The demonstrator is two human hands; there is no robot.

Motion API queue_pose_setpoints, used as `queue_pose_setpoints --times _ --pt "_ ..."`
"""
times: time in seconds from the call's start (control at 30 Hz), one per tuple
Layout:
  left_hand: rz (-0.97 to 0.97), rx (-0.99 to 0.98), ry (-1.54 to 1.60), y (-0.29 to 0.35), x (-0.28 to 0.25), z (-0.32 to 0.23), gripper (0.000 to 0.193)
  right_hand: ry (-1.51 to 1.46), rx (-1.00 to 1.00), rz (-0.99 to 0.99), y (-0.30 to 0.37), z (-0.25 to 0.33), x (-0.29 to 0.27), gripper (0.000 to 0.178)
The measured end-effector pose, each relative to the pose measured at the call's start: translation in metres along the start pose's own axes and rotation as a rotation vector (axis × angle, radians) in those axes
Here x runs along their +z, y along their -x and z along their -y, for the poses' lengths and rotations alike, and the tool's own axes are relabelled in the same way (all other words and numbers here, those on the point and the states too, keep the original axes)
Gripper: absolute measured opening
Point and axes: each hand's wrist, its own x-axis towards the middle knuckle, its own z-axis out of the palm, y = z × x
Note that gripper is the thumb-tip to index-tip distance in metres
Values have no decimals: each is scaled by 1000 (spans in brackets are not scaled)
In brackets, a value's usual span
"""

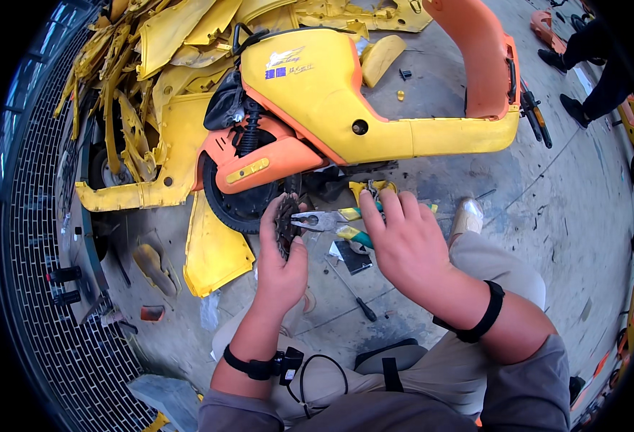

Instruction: The person uses pliers to remove links from a bicycle chain gear sprocket assembly by prying the links apart while holding it in their hands.

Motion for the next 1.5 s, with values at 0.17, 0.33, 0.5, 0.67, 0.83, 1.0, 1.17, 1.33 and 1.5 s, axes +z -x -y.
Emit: queue_pose_setpoints --times 0.17,0.33,0.5,0.67,0.83,1.0,1.17,1.33,1.5 --pt "5 9 -11 0 1 5 66 18 -1 -14 0 -1 1 52" --pt "8 4 118 0 -2 6 67 3 -4 -26 0 -3 2 53" --pt "10 14 61 -1 2 3 67 43 -9 -12 0 -3 -3 54" --pt "12 30 -12 1 0 6 67 71 -30 -12 -1 0 -8 54" --pt "16 33 -22 1 0 7 67 98 -58 -28 -1 0 -2 52" --pt "-16 36 -22 -1 -2 7 64 85 -78 -99 -3 0 4 47" --pt "-19 8 -69 -1 0 5 60 -76 -90 -1 -7 -8 13 42" --pt "-22 17 -69 -2 -7 8 60 -161 -107 42 -13 -12 14 40" --pt "70 8 -59 -4 -20 -8 58 -214 -87 54 -12 -9 12 37"
